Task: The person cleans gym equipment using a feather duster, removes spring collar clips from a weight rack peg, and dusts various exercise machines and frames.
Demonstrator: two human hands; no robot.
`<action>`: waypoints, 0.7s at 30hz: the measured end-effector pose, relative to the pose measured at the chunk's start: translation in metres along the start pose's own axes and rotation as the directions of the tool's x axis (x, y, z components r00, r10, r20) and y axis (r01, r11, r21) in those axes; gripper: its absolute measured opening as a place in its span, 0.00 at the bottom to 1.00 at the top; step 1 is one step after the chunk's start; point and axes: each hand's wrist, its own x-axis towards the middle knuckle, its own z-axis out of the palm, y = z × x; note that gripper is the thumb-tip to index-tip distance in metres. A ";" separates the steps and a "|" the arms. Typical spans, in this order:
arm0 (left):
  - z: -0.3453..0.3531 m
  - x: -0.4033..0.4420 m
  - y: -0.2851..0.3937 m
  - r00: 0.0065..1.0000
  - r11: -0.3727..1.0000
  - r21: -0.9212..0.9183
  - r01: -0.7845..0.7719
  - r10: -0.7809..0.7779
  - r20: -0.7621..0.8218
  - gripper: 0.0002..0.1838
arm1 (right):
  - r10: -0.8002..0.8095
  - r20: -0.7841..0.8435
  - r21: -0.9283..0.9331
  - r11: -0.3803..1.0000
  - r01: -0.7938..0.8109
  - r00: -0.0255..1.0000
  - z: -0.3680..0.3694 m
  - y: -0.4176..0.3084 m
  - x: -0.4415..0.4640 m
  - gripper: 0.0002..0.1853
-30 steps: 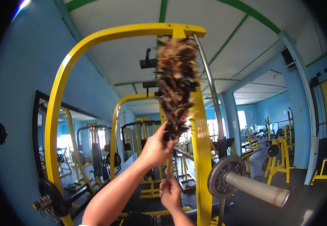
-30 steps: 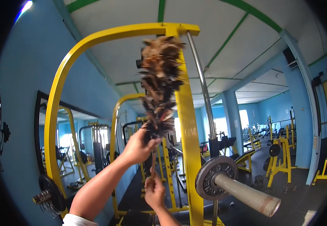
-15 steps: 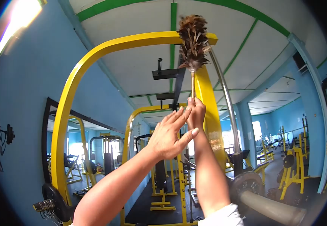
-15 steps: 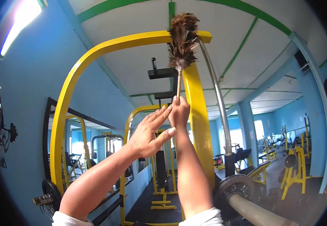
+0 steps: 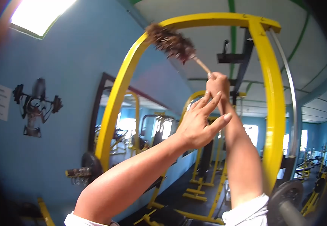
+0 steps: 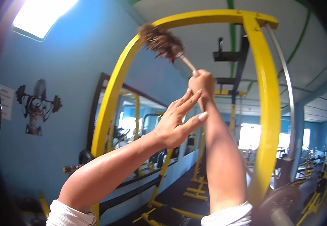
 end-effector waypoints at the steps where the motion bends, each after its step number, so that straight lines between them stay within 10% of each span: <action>1: -0.005 -0.008 -0.005 1.000 0.999 -0.035 0.005 -0.005 -0.004 0.42 | 0.067 -0.007 0.047 0.997 -0.067 0.998 0.015 -0.004 -0.005 0.13; 11: -0.134 -0.115 -0.093 0.946 0.934 0.169 0.315 -0.293 -0.141 0.44 | -0.062 -0.179 0.214 0.972 0.100 0.982 0.109 -0.022 -0.090 0.11; 17: -0.218 -0.151 -0.135 0.906 0.891 0.205 0.406 -0.363 -0.217 0.44 | -0.249 0.488 0.109 0.968 0.225 0.837 0.119 -0.032 -0.123 0.12; 21: -0.246 -0.182 -0.158 0.869 0.852 0.191 0.488 -0.454 -0.196 0.42 | -0.313 0.433 0.083 0.948 0.308 0.846 0.115 -0.030 -0.174 0.11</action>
